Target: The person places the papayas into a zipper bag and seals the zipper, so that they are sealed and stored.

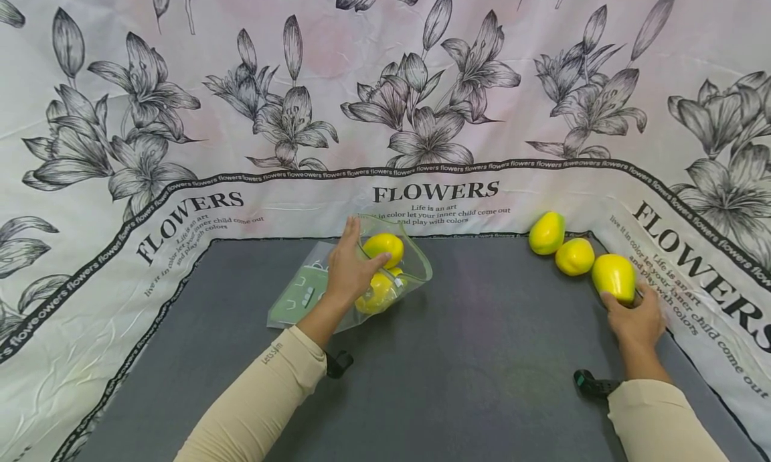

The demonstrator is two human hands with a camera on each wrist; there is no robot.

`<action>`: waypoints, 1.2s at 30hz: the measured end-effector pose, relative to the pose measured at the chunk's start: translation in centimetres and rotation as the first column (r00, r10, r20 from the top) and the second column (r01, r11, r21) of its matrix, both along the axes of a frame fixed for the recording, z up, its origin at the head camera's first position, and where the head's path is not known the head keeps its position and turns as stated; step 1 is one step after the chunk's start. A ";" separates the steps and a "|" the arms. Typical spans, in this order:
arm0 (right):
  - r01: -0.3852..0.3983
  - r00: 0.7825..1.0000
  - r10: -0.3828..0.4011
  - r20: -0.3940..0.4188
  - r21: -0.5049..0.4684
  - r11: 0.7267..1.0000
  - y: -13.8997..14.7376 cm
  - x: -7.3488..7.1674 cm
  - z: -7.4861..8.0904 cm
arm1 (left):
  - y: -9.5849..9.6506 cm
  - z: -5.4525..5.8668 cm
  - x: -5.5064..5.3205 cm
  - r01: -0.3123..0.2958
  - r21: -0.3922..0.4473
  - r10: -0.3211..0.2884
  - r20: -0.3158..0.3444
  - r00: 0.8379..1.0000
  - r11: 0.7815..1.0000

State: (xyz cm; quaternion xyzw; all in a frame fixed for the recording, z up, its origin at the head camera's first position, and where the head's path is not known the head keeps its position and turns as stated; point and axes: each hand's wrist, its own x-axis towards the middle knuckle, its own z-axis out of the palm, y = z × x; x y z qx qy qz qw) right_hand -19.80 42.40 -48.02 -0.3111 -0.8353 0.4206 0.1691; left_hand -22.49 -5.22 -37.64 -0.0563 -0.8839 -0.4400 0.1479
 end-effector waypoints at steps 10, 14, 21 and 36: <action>0.025 0.999 -0.026 0.032 0.015 1.000 0.1 -0.4 -0.4 | -0.1 -0.2 0.0 -0.004 0.003 0.004 0.000 1.000 1.000; 0.045 0.999 -0.046 0.023 0.013 0.999 0.1 -0.4 -0.5 | 0.0 -0.3 0.0 -0.008 -0.003 0.008 0.002 1.000 1.000; 0.107 0.993 -0.109 -0.041 -0.044 0.993 0.1 -0.1 -0.5 | 0.0 -0.5 0.0 -0.011 -0.001 0.011 0.003 1.000 1.000; 0.255 0.885 -0.411 -0.217 -0.512 0.820 0.9 1.6 0.5 | 0.1 -0.1 0.2 0.004 0.012 -0.004 -0.006 1.000 1.000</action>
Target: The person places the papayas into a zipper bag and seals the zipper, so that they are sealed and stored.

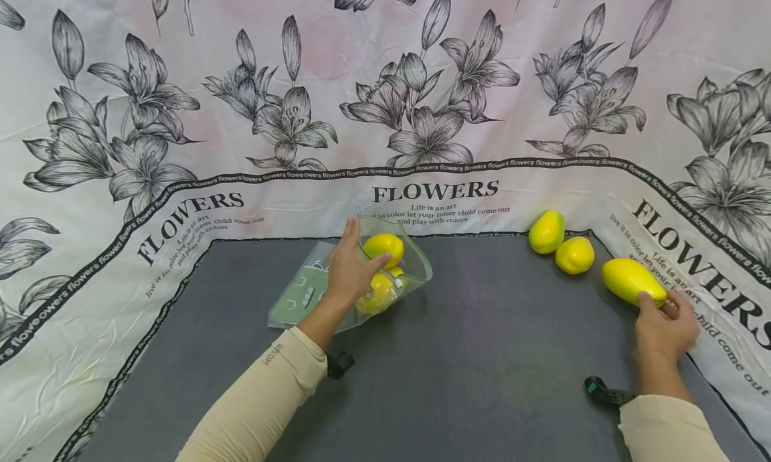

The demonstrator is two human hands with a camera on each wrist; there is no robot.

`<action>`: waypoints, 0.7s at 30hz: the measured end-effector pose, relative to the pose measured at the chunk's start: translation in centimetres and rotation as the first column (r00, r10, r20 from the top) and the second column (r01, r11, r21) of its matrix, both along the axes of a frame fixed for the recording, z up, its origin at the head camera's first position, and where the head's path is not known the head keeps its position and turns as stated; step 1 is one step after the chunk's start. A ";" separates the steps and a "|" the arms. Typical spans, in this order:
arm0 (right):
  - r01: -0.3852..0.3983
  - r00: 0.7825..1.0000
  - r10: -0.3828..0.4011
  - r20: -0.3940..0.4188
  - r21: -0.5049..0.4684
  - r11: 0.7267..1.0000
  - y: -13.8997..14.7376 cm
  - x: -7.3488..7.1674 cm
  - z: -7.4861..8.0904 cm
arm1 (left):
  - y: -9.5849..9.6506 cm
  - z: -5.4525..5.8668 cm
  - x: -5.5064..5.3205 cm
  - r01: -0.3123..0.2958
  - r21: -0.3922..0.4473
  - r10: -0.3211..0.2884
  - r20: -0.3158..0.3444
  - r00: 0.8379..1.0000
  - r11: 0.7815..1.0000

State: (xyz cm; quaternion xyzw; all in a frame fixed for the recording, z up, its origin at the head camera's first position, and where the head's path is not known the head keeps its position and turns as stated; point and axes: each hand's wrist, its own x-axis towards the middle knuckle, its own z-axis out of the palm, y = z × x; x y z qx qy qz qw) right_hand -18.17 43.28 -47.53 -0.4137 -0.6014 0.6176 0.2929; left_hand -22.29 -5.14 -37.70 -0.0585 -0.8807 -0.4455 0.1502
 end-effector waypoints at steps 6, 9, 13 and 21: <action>-0.007 0.999 0.005 -0.050 -0.045 0.999 -0.1 0.6 0.6 | 0.0 -0.1 -0.1 0.007 0.001 -0.007 0.000 1.000 1.000; -0.019 0.999 0.017 -0.039 -0.056 0.998 -0.3 0.5 0.8 | -0.1 -0.1 -0.1 0.004 0.001 -0.004 0.001 1.000 1.000; -0.031 0.999 0.029 -0.037 -0.052 0.998 -0.6 0.5 0.9 | -0.1 0.0 -0.1 0.001 -0.001 -0.001 0.006 1.000 1.000; -0.070 0.991 0.066 -0.114 -0.032 0.997 -1.2 0.6 1.2 | -0.1 0.1 0.0 -0.008 0.004 0.008 -0.003 1.000 1.000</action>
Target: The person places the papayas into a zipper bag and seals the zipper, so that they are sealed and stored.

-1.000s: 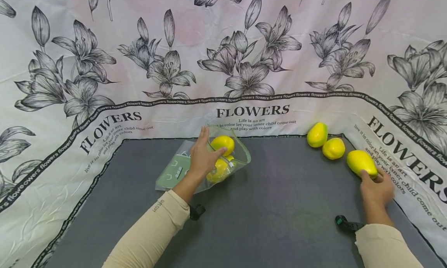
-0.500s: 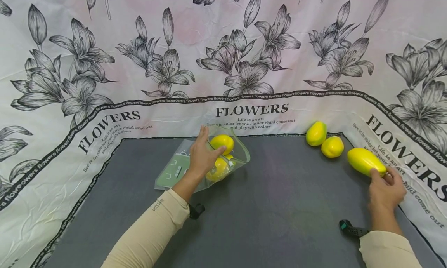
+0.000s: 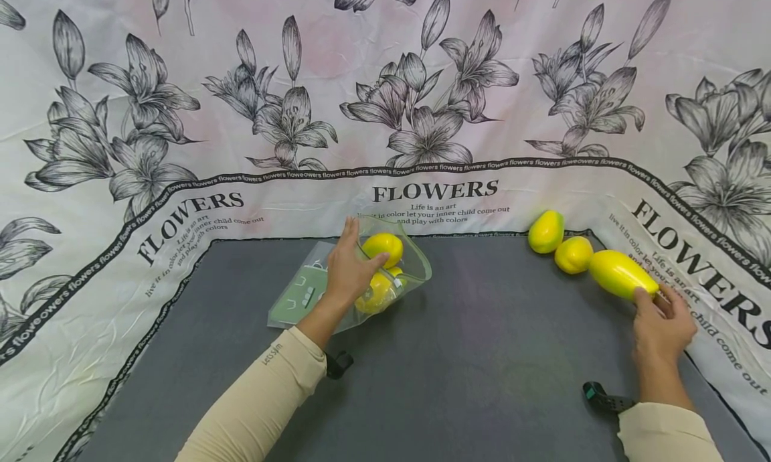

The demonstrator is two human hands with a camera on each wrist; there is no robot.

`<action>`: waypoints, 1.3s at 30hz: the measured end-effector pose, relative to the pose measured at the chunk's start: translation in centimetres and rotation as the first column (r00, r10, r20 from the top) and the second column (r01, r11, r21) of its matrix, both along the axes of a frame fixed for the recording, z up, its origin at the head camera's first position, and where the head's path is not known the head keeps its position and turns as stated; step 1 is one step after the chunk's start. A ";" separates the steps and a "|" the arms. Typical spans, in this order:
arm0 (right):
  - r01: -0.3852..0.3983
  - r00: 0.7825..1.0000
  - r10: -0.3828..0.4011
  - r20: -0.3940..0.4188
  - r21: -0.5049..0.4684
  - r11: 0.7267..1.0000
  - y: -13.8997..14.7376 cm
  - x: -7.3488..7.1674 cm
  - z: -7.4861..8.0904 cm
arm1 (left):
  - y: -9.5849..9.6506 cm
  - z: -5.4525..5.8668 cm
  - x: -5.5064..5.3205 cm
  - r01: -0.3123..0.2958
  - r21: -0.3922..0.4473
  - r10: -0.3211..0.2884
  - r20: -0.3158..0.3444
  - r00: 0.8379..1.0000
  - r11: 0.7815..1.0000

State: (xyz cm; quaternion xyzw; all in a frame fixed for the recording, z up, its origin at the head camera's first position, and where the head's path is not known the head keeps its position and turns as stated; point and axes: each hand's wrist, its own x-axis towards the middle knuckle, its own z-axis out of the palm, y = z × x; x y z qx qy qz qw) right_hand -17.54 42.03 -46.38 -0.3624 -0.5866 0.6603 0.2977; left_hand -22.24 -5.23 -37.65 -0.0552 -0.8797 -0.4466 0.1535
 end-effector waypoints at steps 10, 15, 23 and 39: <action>-0.064 0.983 0.055 -0.174 -0.046 0.997 -1.6 0.1 1.5 | -0.1 -0.1 0.1 -0.001 -0.002 0.001 -0.004 1.000 1.000; -0.124 0.963 0.110 -0.245 -0.045 0.991 -3.2 0.1 2.4 | 0.0 0.0 0.1 -0.004 0.000 0.004 0.015 1.000 1.000; -0.218 0.921 0.200 -0.333 -0.017 0.976 -5.7 -0.3 3.3 | 0.0 0.2 0.2 -0.001 0.002 0.001 0.015 1.000 1.000; -0.367 0.816 0.409 -0.409 0.180 0.913 -10.7 -1.2 3.9 | 0.0 0.0 0.1 0.004 0.004 -0.004 0.018 1.000 1.000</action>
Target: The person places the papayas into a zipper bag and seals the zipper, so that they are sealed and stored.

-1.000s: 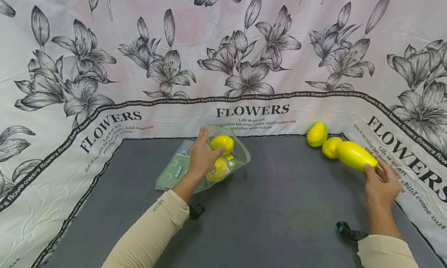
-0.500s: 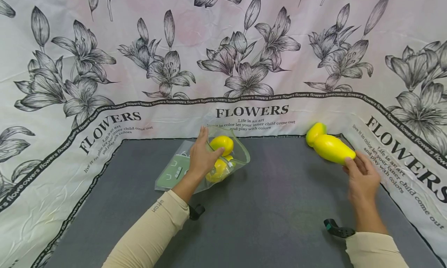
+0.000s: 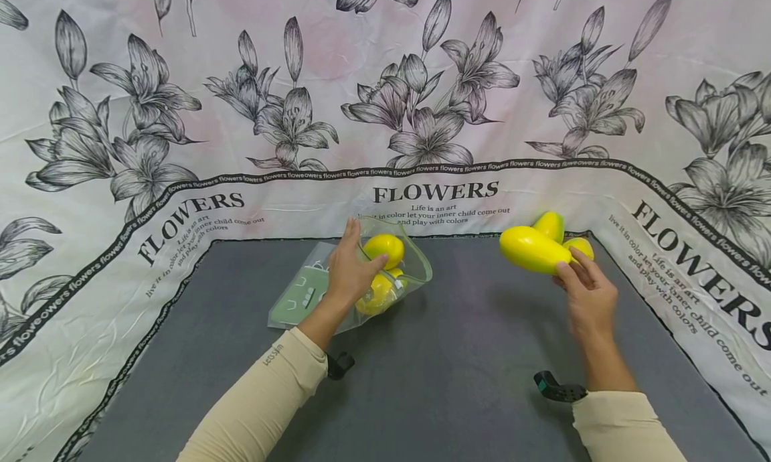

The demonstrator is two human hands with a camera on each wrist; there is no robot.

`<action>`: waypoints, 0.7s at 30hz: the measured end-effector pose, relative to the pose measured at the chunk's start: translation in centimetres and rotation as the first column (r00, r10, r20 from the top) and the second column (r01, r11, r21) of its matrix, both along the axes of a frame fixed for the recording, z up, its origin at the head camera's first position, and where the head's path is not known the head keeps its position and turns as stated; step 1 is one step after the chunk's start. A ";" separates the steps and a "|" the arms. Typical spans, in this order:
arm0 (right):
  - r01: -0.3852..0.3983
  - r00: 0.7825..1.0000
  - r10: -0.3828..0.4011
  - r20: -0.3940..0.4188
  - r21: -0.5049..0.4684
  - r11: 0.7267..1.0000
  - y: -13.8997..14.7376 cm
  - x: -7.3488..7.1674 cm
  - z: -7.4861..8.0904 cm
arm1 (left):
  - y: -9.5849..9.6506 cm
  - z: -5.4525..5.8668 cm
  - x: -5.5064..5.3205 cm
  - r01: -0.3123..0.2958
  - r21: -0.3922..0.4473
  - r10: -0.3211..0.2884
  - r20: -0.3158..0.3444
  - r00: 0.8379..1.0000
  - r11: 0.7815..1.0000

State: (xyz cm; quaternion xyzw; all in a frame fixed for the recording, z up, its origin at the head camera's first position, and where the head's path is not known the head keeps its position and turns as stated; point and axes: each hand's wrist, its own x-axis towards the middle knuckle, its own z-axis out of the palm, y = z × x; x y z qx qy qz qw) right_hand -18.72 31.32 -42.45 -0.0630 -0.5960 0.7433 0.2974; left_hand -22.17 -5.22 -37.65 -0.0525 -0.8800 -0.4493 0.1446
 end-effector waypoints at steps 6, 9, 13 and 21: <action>-0.065 0.998 0.065 -0.021 0.039 0.997 -1.7 -0.3 0.3 | -0.1 -0.1 0.0 0.002 0.004 -0.002 -0.004 1.000 1.000; -0.103 0.994 0.105 -0.037 0.039 0.994 -2.4 -0.5 0.3 | -0.1 0.0 0.0 0.003 0.002 -0.003 -0.006 1.000 1.000; -0.144 0.989 0.146 -0.020 0.069 0.987 -3.5 -0.6 0.5 | -0.1 0.0 0.1 -0.001 0.001 0.001 -0.005 1.000 1.000; -0.207 0.978 0.208 0.016 0.201 0.957 -5.7 -1.1 0.6 | 0.0 0.0 0.0 -0.006 -0.008 0.006 0.009 1.000 1.000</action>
